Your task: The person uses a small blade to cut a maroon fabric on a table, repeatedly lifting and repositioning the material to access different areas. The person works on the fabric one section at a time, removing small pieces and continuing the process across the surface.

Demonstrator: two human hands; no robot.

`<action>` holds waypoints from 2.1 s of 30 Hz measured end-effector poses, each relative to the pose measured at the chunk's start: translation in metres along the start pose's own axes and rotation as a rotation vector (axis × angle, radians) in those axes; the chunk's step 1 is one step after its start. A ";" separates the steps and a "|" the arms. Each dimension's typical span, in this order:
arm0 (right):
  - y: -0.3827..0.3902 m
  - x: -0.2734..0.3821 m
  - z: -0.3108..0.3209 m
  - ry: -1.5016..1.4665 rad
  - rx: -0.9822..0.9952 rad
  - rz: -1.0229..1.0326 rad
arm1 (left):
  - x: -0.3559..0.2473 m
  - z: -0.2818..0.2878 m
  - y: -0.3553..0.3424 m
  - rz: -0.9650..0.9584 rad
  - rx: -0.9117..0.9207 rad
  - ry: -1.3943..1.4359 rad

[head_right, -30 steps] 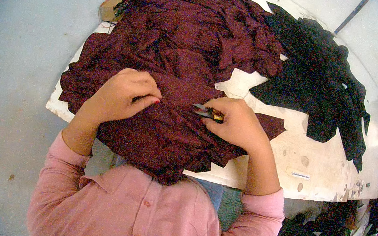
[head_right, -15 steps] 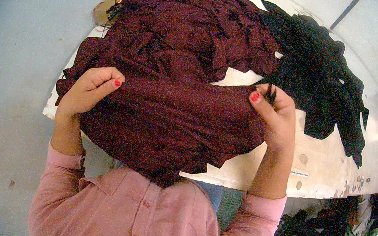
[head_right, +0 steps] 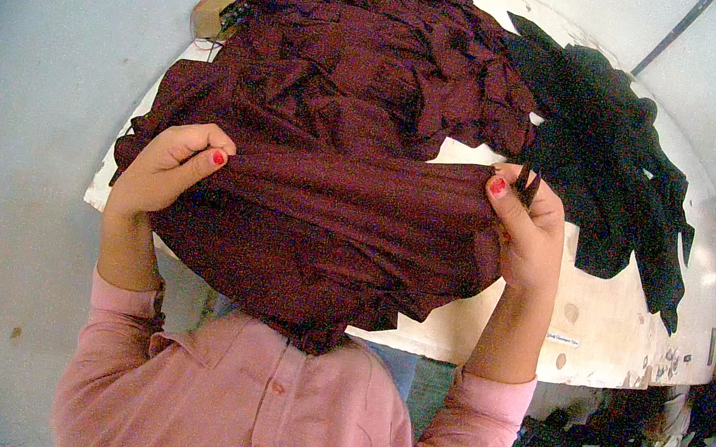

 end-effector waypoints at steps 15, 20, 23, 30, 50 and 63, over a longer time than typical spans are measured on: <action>0.006 0.009 -0.029 0.086 0.097 0.024 | -0.067 -0.057 -0.075 -0.360 -0.158 -0.116; 0.007 0.004 -0.013 0.068 0.030 0.001 | -0.058 -0.060 -0.081 -0.266 -0.261 0.138; 0.006 0.003 -0.010 0.057 0.015 0.017 | -0.042 -0.060 -0.081 -0.074 -0.211 0.476; 0.007 0.005 -0.012 -0.017 -0.006 0.013 | 0.006 -0.026 -0.080 0.130 -0.562 0.841; 0.024 -0.003 -0.069 0.707 0.308 0.383 | -0.060 -0.093 -0.066 0.210 0.192 1.011; 0.039 0.001 -0.080 0.668 0.333 0.445 | -0.063 -0.104 -0.060 0.179 0.222 1.020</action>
Point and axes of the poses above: each hand's wrist, its own y-axis away from the middle knuckle, its own z-axis out of the back of the hand, x = y × z, the point moved 5 cm from there along -y, towards the middle knuckle, and after that the axes turned 14 degrees about -y, right-handed, at the moved point
